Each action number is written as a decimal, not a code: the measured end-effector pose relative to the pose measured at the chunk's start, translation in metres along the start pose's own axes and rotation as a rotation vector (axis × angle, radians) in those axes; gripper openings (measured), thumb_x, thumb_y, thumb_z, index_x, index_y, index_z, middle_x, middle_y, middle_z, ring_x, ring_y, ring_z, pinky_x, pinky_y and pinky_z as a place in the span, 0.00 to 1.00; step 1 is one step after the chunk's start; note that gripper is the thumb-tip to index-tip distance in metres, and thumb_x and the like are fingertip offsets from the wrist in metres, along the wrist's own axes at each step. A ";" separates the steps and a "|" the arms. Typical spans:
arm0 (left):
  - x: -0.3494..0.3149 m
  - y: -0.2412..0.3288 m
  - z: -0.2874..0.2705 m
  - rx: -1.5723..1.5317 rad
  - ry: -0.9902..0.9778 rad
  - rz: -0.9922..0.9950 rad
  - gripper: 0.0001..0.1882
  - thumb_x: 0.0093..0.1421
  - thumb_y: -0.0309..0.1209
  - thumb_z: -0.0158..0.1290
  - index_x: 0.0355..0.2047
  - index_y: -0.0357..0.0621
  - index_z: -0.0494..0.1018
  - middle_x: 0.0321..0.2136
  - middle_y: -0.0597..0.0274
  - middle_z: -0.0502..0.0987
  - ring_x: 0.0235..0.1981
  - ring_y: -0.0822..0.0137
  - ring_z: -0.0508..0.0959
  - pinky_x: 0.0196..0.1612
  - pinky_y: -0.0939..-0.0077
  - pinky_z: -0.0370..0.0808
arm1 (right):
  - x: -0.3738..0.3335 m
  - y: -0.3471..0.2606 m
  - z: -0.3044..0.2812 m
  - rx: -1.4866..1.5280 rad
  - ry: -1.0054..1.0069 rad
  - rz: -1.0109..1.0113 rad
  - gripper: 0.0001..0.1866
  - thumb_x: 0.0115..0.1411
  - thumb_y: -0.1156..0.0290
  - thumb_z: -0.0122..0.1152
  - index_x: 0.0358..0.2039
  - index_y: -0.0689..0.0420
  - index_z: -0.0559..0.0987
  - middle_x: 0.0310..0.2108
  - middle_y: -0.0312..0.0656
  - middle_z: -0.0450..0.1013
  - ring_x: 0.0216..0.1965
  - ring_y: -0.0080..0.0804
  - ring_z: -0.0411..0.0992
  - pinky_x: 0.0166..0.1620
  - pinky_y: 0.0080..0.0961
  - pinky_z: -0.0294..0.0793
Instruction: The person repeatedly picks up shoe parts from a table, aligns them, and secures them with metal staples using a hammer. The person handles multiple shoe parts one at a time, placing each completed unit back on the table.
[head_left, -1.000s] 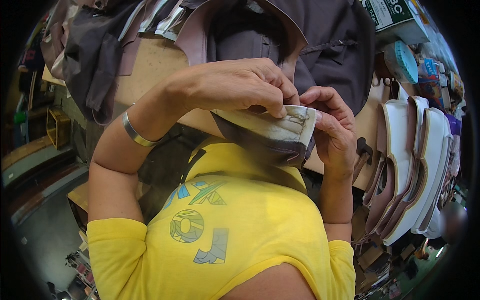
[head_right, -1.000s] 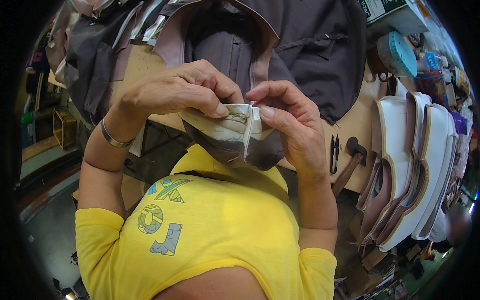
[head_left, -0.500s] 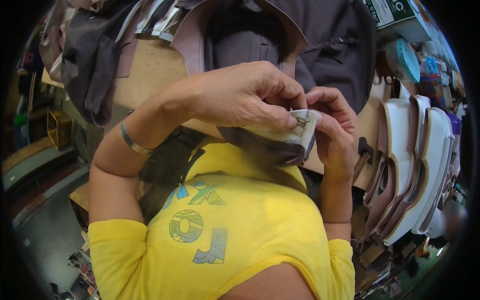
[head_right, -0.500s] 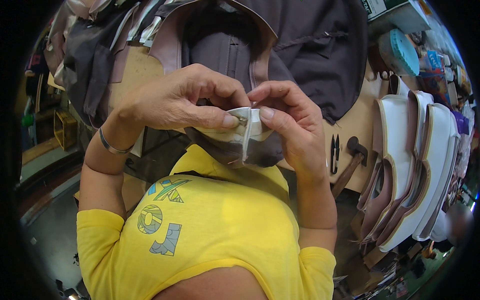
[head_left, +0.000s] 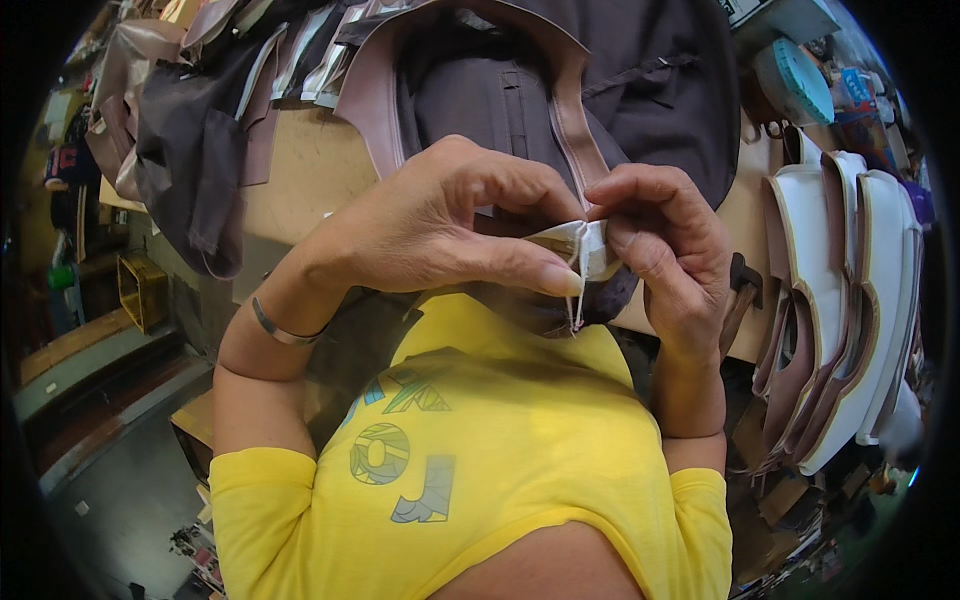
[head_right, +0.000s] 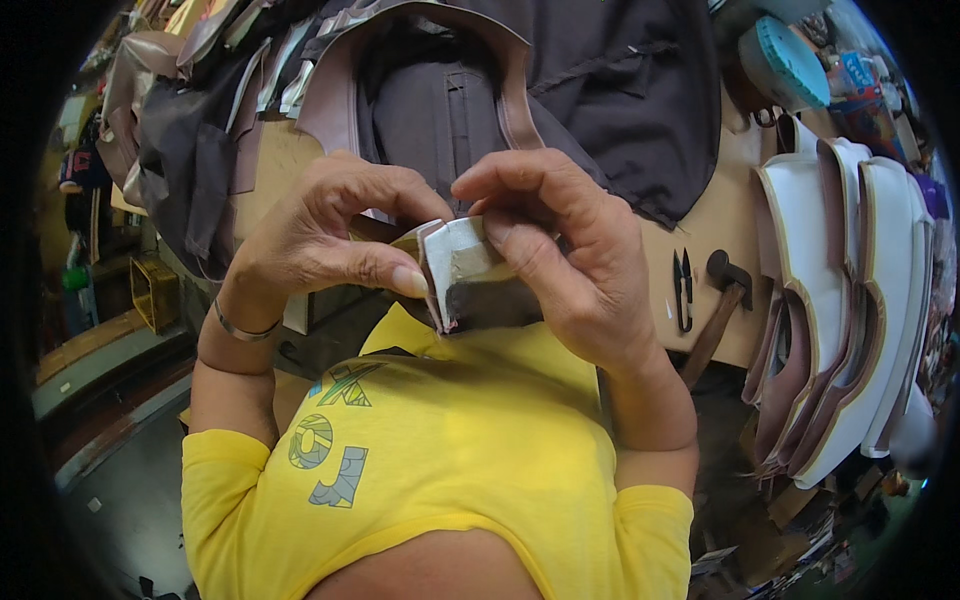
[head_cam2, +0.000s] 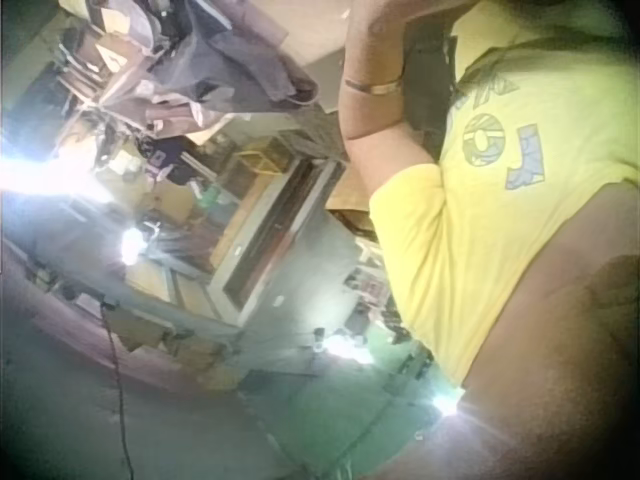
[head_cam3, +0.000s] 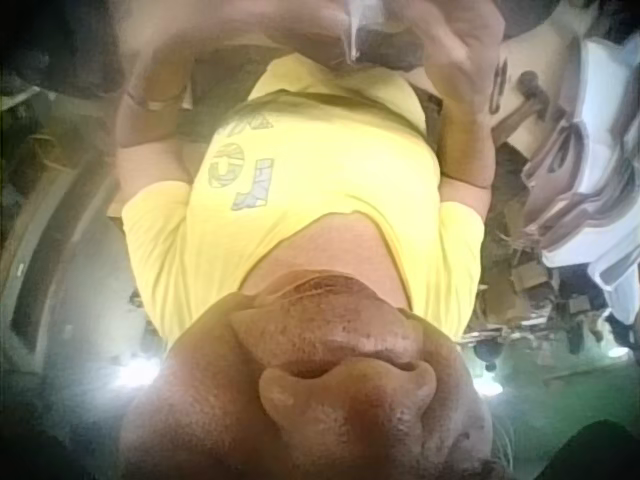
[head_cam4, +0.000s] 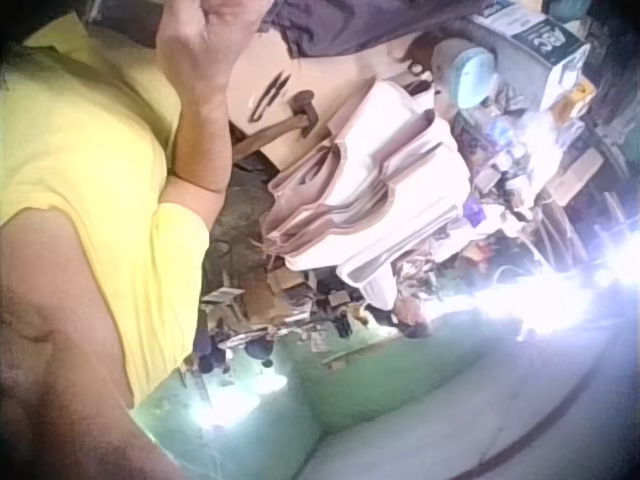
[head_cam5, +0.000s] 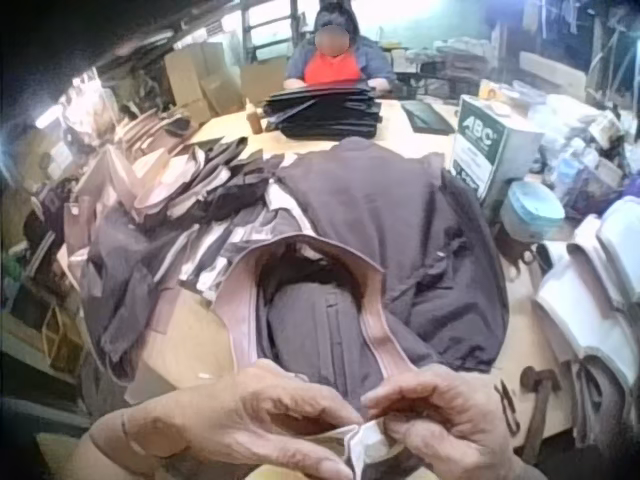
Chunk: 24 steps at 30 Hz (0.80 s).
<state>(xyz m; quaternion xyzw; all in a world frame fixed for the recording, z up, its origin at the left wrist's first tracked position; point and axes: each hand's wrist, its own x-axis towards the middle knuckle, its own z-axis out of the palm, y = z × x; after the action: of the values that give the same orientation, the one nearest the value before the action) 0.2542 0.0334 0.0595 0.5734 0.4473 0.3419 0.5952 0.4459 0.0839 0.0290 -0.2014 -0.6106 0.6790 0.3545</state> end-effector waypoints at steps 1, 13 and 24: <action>0.000 -0.001 0.000 -0.085 0.004 -0.010 0.16 0.44 0.32 0.62 0.31 0.34 0.74 0.26 0.61 0.76 0.27 0.76 0.73 0.32 0.83 0.69 | -0.001 0.001 0.000 -0.019 0.013 -0.008 0.11 0.52 0.82 0.48 0.38 0.64 0.71 0.29 0.36 0.70 0.32 0.19 0.68 0.38 0.13 0.66; 0.010 0.002 0.017 0.107 0.013 0.006 0.15 0.48 0.27 0.56 0.36 0.32 0.71 0.27 0.60 0.76 0.30 0.79 0.71 0.36 0.83 0.69 | -0.026 0.001 -0.002 -0.250 0.089 -0.198 0.19 0.49 0.82 0.54 0.45 0.61 0.68 0.29 0.37 0.68 0.29 0.19 0.67 0.35 0.16 0.68; 0.036 -0.016 0.024 0.378 -0.057 0.372 0.08 0.43 0.23 0.56 0.22 0.40 0.67 0.31 0.58 0.74 0.31 0.76 0.71 0.36 0.80 0.68 | -0.055 0.022 -0.022 -0.209 0.401 -0.018 0.19 0.52 0.81 0.52 0.46 0.59 0.66 0.30 0.37 0.67 0.31 0.21 0.68 0.36 0.17 0.68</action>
<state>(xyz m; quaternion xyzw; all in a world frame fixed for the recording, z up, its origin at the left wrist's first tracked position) 0.2878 0.0555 0.0372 0.7562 0.3730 0.3396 0.4168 0.4930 0.0585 -0.0054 -0.3625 -0.5966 0.5553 0.4519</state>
